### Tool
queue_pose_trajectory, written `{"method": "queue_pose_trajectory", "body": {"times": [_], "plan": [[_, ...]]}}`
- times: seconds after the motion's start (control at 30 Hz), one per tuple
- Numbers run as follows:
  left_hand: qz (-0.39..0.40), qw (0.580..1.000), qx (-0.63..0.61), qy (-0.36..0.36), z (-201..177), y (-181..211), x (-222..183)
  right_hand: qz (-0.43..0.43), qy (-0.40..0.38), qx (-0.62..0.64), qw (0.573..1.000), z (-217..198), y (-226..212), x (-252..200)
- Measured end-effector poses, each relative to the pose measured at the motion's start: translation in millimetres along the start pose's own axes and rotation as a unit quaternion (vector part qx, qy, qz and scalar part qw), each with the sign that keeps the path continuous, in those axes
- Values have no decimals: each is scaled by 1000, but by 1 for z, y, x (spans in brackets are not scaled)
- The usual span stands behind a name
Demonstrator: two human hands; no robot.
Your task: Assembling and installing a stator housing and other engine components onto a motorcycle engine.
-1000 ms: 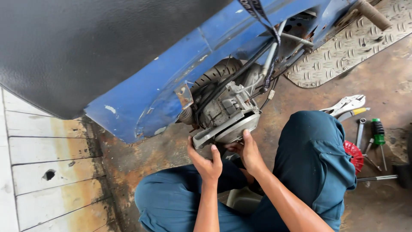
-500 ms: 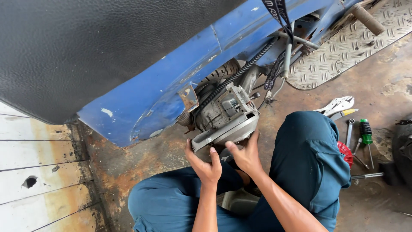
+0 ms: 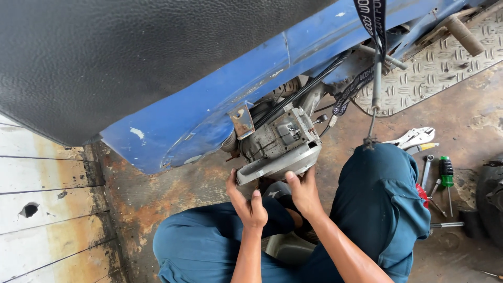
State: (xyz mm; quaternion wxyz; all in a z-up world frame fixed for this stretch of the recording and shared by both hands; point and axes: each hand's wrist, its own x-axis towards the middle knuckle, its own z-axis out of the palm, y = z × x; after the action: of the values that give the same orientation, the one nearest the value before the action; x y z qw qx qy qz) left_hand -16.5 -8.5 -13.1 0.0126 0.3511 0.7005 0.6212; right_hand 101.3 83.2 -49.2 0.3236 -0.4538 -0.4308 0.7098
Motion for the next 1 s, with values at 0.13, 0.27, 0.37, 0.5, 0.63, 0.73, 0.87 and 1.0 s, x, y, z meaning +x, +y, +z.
{"method": "queue_pose_trajectory", "body": {"times": [0.13,0.27,0.37,0.5,0.63,0.73,0.87,1.0], "plan": [[29,999,22,-26,0,27,14,35,-15,-93,995,3,-36,-5],[44,994,93,-38,9,29,11,60,-5,-74,995,7,-70,-15],[7,994,107,-26,15,26,10,68,7,-95,993,16,-107,-27],[-41,992,113,-29,15,16,2,-114,52,-236,964,7,-143,-37],[-82,993,79,-29,15,14,-1,-436,26,-371,819,-14,-186,-29],[-87,991,95,-35,14,5,-7,-481,-3,-439,759,-12,-220,-6],[-94,991,94,-31,16,7,-6,-495,-59,-430,753,-10,-239,28],[-109,990,85,-28,17,8,-4,-437,-117,-378,808,-15,-234,49]]}}
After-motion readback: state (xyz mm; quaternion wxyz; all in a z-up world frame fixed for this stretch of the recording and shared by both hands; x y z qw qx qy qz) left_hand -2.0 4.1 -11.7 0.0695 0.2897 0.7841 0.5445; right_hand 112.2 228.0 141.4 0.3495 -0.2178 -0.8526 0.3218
